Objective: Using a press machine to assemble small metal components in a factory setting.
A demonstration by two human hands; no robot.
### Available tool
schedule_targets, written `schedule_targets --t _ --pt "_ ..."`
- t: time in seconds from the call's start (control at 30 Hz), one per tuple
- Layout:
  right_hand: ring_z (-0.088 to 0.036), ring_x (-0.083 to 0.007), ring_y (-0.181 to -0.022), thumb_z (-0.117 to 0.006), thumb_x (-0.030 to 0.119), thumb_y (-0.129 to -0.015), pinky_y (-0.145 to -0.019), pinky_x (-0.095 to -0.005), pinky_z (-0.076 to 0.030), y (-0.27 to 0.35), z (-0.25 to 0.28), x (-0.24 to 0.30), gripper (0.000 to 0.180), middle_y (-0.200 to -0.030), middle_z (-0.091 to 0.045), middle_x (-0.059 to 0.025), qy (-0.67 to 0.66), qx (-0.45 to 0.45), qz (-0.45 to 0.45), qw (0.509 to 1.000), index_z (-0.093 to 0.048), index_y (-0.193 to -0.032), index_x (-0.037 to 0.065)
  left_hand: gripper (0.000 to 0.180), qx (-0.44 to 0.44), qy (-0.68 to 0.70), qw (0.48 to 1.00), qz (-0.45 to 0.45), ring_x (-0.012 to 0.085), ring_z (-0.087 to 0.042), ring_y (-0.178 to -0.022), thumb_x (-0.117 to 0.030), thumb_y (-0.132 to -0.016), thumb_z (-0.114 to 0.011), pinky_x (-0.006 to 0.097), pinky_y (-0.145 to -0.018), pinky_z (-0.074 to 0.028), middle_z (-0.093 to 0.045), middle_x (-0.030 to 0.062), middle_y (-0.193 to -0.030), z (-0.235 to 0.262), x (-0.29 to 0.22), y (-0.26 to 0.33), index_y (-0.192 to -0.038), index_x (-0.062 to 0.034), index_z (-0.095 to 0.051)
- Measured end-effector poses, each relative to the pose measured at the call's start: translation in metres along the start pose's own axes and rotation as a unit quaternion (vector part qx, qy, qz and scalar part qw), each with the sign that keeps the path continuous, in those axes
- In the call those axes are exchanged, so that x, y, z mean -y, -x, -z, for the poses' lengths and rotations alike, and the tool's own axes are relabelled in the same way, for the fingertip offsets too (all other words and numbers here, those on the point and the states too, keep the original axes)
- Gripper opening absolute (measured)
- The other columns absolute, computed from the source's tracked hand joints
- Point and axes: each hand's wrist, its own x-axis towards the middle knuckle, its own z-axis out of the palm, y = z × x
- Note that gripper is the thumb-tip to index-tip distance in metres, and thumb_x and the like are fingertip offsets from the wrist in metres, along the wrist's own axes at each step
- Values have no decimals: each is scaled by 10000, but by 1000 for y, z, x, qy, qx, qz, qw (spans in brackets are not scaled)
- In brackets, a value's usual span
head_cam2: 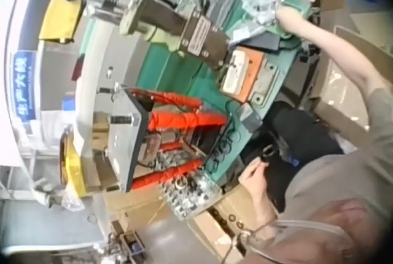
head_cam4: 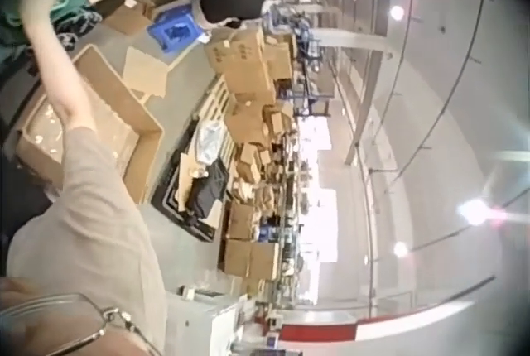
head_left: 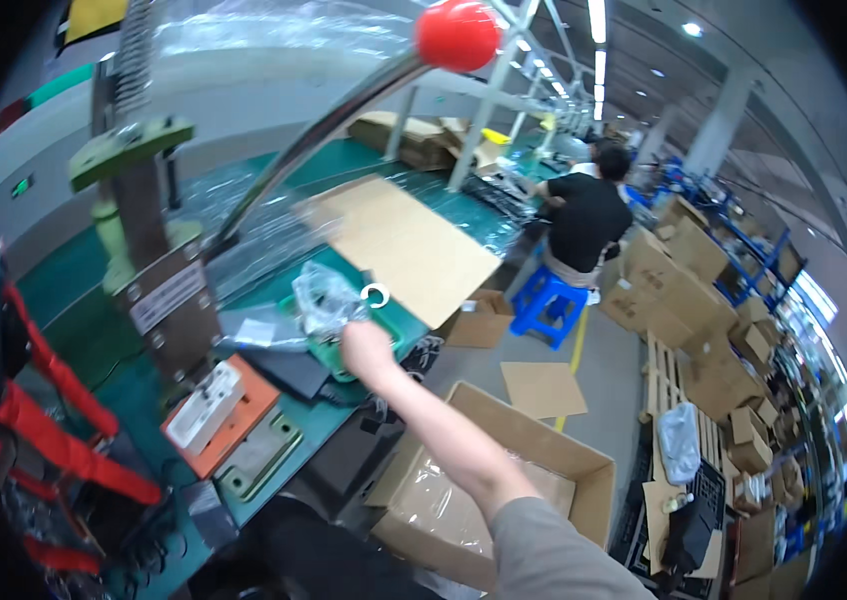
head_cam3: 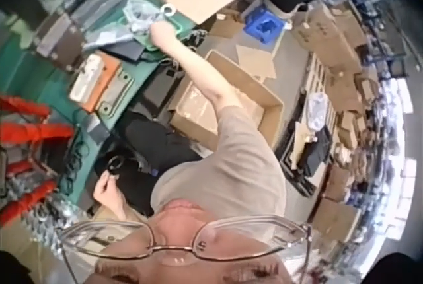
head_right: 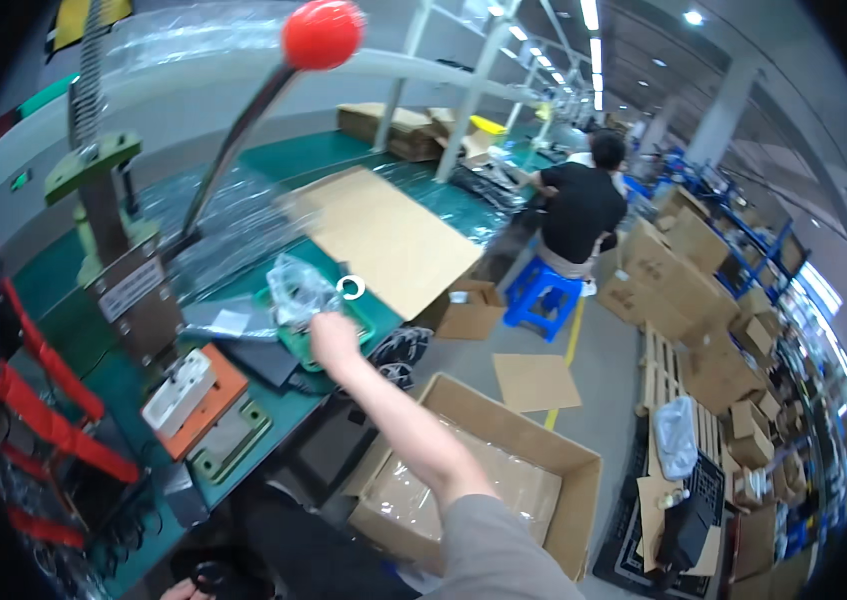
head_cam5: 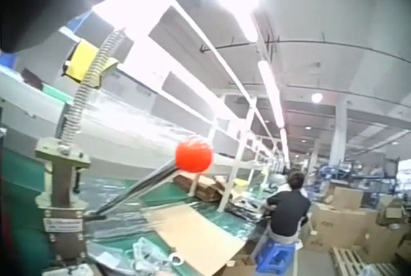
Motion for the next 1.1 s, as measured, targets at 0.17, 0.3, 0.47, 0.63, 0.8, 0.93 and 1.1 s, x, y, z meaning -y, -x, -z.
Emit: schedule_targets --t 0.17,0.3,0.47,0.63,0.8,0.93,1.1 --pt "-695 -407 -645 -640 84 -751 -558 -467 -560 -4 18 -6 130 -758 -716 -224 40 -49 46 997 -712 -732 -23 198 -21 46 998 28 204 -693 -805 111 -828 -745 292 -743 -607 -771 178 -977 -20 0 -4 -1025 122 -745" --pt "-701 -404 -657 -630 84 -749 -554 -468 -558 -5 22 -7 137 -764 -723 -213 34 -35 79 996 -702 -732 -32 192 -12 40 999 18 199 -692 -805 92 -849 -746 283 -752 -607 -769 171 -964 -18 -4 -7 -1038 124 -744" --pt "-694 -317 -624 -669 71 -772 -573 -407 -570 4 31 -12 112 -751 -726 -163 11 -105 -4 994 -710 -782 -33 189 -27 12 999 29 201 -689 -798 80 -866 -735 288 -759 -599 -764 172 -959 -13 -11 -3 -1050 125 -739" --pt "-650 -167 -655 -739 73 -865 -632 -290 -562 67 80 23 169 -800 -708 -95 -384 -180 -38 905 -725 -990 -39 188 -45 -11 998 49 202 -687 -793 70 -879 -726 292 -765 -593 -760 173 -955 -2 -4 -10 -1059 125 -735" --pt "-627 -116 -801 -609 66 -1037 -738 -242 -547 121 79 54 184 -991 -691 -58 -687 -46 -144 710 -713 -1154 -31 186 29 10 994 106 195 -681 -791 61 -893 -714 292 -780 -583 -747 160 -937 28 40 -36 -1072 111 -729" --pt "-602 -101 -833 -540 89 -1086 -736 -235 -531 186 111 109 228 -976 -666 -51 -759 72 -141 632 -690 -1229 -7 184 88 32 984 150 190 -675 -790 54 -905 -705 292 -792 -575 -737 149 -922 32 51 -40 -1083 100 -724" --pt "-607 -103 -870 -556 80 -1089 -769 -225 -519 246 118 153 199 -1044 -657 -46 -752 159 -25 639 -682 -1227 12 187 57 78 988 118 186 -674 -797 48 -910 -704 287 -788 -573 -741 149 -929 19 32 -25 -1090 95 -725"
